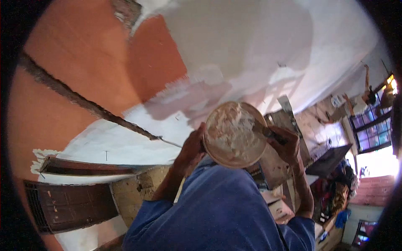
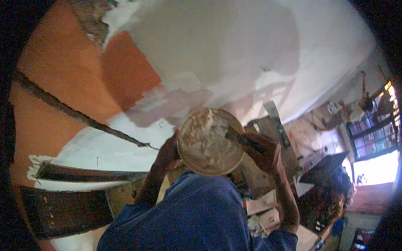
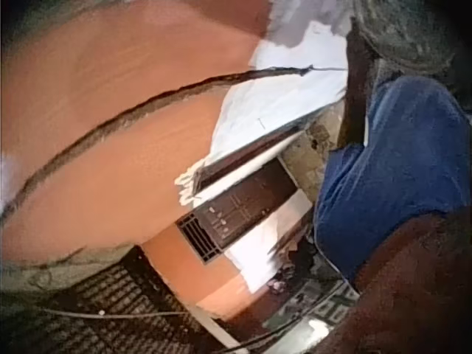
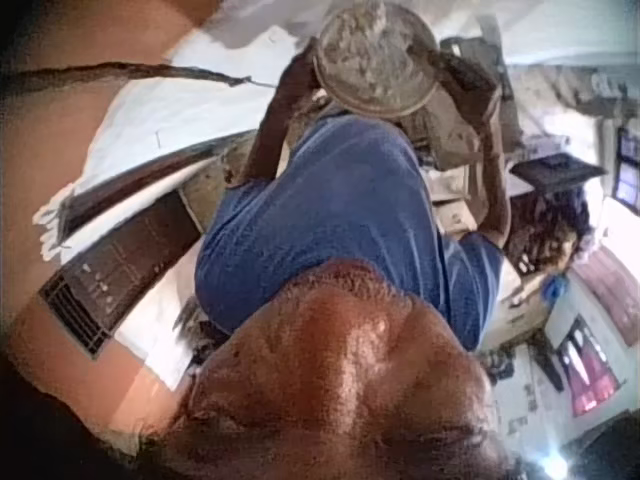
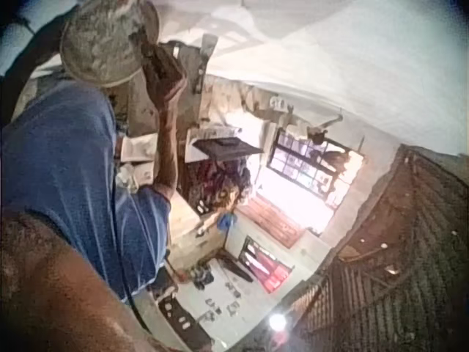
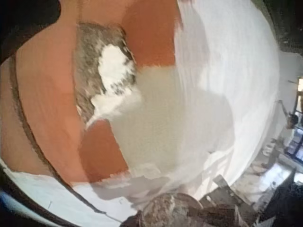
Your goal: The person applies plaster to the wall using a putty knife and mixes and scrapes plaster on a lid using two putty knives.
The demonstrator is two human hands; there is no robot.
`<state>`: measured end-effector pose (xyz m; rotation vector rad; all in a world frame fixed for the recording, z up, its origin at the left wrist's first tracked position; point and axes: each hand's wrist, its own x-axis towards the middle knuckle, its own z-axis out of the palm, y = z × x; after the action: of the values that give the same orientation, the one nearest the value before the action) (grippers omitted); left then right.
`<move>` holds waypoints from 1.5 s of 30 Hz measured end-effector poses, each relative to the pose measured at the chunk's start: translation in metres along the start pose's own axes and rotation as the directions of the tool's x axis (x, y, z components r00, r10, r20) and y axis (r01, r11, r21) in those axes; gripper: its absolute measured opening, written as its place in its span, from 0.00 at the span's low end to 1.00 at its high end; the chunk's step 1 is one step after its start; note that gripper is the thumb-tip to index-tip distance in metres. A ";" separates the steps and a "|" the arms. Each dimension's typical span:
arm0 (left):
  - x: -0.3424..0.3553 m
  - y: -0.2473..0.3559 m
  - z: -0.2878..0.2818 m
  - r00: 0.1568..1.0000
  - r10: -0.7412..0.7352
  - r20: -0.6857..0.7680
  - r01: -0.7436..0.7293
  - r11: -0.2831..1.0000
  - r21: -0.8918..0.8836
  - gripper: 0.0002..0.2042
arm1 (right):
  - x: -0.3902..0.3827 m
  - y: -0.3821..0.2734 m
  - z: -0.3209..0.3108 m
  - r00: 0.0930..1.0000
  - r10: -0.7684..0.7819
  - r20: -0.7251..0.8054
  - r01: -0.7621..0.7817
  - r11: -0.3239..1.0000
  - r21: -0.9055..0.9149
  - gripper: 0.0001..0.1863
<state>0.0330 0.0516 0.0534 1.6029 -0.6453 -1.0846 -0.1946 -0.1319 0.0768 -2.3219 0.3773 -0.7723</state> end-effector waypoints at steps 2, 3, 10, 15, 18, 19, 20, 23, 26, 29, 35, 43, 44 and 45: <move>-0.001 0.005 -0.003 0.999 -0.002 -0.038 0.000 0.999 -0.041 0.27 | 0.010 -0.006 -0.001 0.990 -0.140 0.017 0.141 0.989 -0.040 0.19; -0.001 0.007 -0.003 0.993 -0.108 -0.041 0.087 0.934 -0.347 0.27 | 0.014 -0.011 -0.003 1.000 0.015 0.023 -0.016 1.000 0.019 0.18; -0.014 0.035 -0.017 0.995 0.081 -0.051 -0.091 0.965 -0.247 0.26 | 0.062 -0.045 -0.030 0.978 0.175 0.113 -0.185 0.979 0.085 0.17; -0.029 0.073 -0.026 0.995 0.092 -0.026 -0.089 0.797 -0.598 0.24 | 0.107 -0.070 -0.050 0.970 -0.239 0.036 0.241 0.968 -0.063 0.16; -0.042 0.094 -0.031 0.975 0.217 -0.045 -0.210 0.838 -0.504 0.23 | 0.133 -0.087 -0.065 0.969 -0.246 0.022 0.247 0.964 -0.100 0.15; -0.046 0.099 -0.033 0.950 0.302 -0.081 -0.305 0.840 -0.450 0.22 | 0.144 -0.093 -0.071 0.934 -0.358 0.024 0.357 0.924 -0.139 0.15; -0.046 0.106 -0.035 0.960 0.262 -0.093 -0.272 0.815 -0.511 0.22 | 0.154 -0.098 -0.079 0.893 -0.448 0.043 0.447 0.870 -0.208 0.16; -0.043 0.122 -0.044 0.975 0.213 -0.067 -0.205 0.735 -0.647 0.21 | 0.182 -0.118 -0.098 0.906 -0.424 0.016 0.421 0.894 -0.150 0.13; -0.043 0.131 -0.048 0.980 0.173 -0.095 -0.188 0.664 -0.724 0.20 | 0.211 -0.140 -0.121 0.884 -0.467 0.007 0.464 0.876 -0.133 0.10; -0.044 0.137 -0.054 0.975 0.205 -0.082 -0.202 0.684 -0.701 0.19 | 0.239 -0.160 -0.147 0.923 -0.377 0.075 0.381 0.924 -0.043 0.10; -0.045 0.142 -0.055 0.950 0.302 -0.081 -0.273 0.676 -0.684 0.20 | 0.298 -0.172 -0.171 0.957 -0.274 0.096 0.288 0.941 -0.181 0.20; -0.040 0.140 -0.055 0.952 0.304 -0.028 -0.229 0.649 -0.726 0.20 | 0.321 -0.155 -0.187 0.956 -0.273 0.107 0.283 0.954 -0.096 0.17; -0.039 0.139 -0.055 0.953 0.300 -0.028 -0.225 0.647 -0.728 0.20 | 0.318 -0.152 -0.189 0.973 -0.221 0.060 0.227 0.967 -0.112 0.18; -0.037 0.138 -0.055 0.952 0.303 -0.033 -0.228 0.638 -0.735 0.20 | 0.314 -0.149 -0.191 0.972 -0.225 0.061 0.231 0.966 -0.115 0.18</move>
<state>0.0810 0.0657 0.1980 0.7209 -0.3995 -1.0135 -0.0561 -0.2562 0.4269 -2.5240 0.1396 -0.8216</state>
